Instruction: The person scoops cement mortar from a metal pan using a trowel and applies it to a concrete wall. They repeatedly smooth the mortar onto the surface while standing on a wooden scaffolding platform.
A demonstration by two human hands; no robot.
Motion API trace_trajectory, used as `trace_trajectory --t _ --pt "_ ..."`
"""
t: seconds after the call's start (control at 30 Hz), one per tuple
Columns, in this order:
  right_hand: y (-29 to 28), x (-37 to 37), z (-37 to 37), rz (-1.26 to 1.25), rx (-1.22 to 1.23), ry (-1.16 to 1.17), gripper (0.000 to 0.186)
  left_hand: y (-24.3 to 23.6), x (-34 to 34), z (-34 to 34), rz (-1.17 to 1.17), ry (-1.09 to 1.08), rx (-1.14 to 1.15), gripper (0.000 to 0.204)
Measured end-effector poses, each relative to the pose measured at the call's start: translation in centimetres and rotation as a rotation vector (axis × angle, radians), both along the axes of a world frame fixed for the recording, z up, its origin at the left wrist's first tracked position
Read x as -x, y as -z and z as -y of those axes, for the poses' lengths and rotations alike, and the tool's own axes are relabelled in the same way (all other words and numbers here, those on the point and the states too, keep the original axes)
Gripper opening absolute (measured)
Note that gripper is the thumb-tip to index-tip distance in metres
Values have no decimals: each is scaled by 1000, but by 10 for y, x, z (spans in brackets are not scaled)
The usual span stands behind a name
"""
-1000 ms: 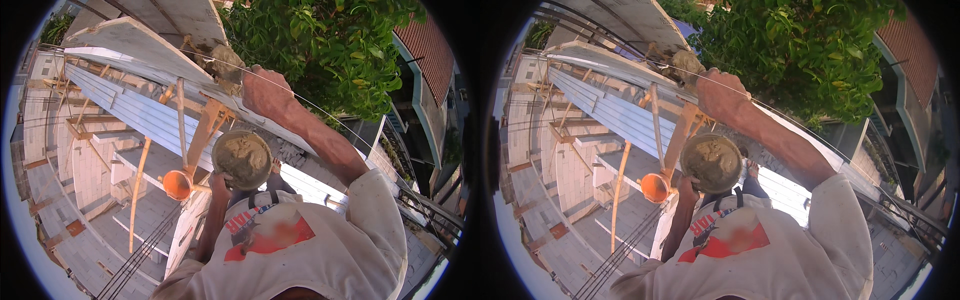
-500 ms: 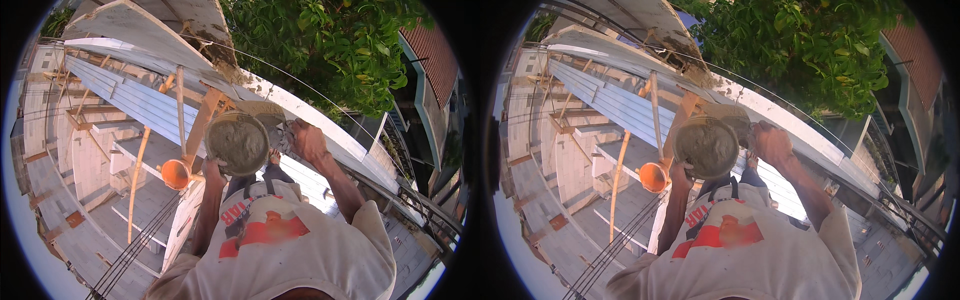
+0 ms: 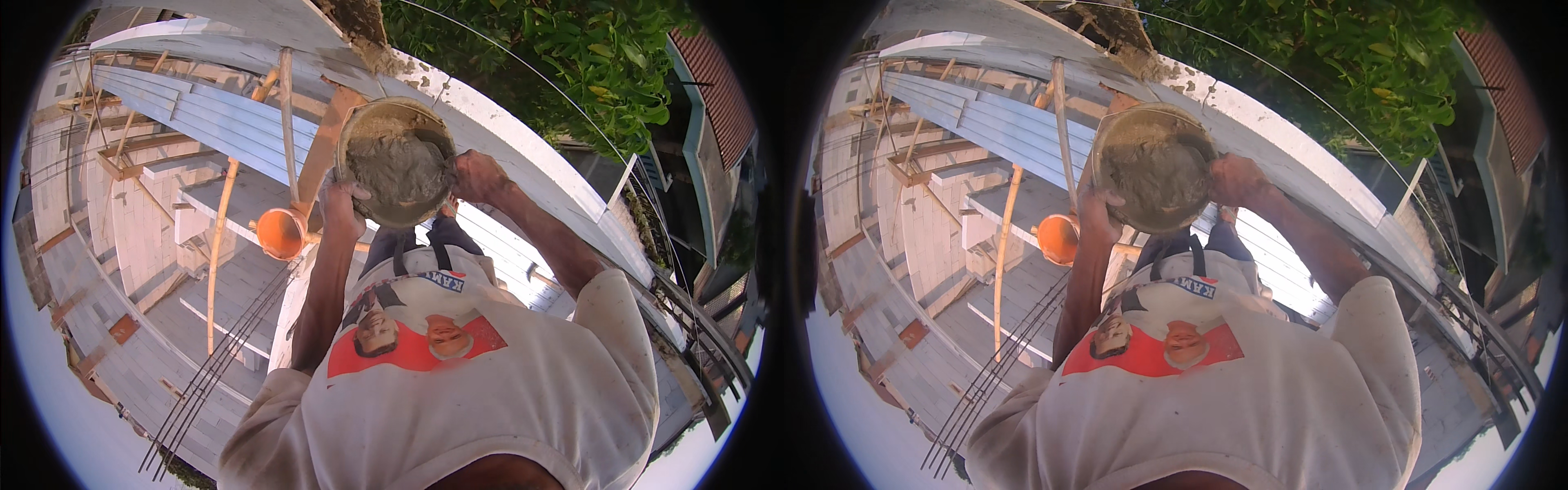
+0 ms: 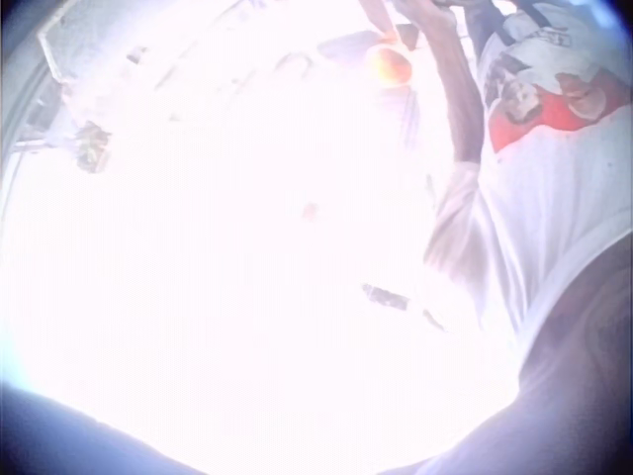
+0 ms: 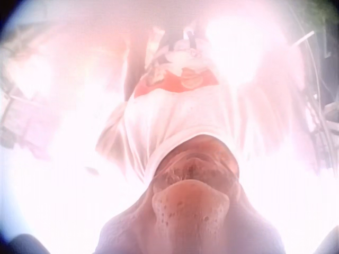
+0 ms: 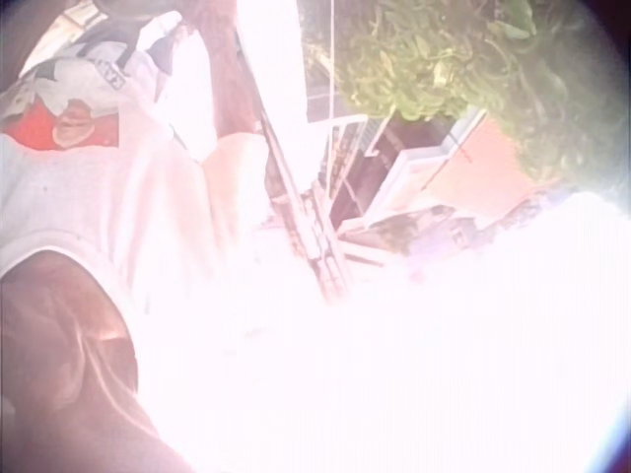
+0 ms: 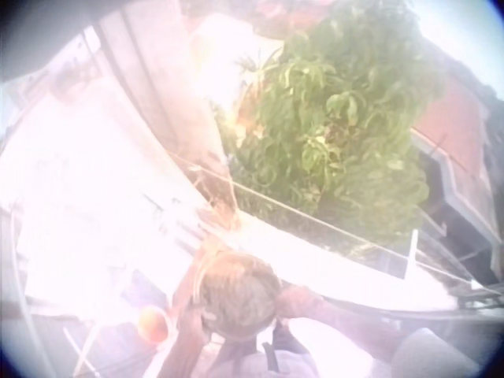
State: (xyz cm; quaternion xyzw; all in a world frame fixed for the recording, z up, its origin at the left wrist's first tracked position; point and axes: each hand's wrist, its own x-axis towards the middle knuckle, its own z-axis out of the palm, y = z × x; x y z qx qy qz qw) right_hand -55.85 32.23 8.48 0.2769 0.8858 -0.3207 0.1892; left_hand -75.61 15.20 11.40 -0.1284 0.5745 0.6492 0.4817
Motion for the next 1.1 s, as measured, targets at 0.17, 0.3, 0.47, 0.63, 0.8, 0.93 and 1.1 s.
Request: trace_trajectory --t 0.17,0.3,0.47,0.63,0.8,0.93,1.1 --pt "2 5 5 -120 230 45 26 1 6 1 -16 55 -35 46" --pt "53 -9 15 -221 304 115 26 22 21 10 -72 79 -8 51" --pt "23 -10 25 -360 460 223 23 13 19 7 94 -42 -54 38" --pt "-1 -14 11 -225 434 212 26 46 20 19 154 -77 -68 37" --pt "-42 -16 -4 -110 403 306 33 18 8 10 128 -136 110 40" --pt "-82 -14 -27 -176 339 407 36 36 9 19 107 -81 177 48" --pt "-141 23 -69 -207 134 423 31 51 5 28 107 -152 196 48"
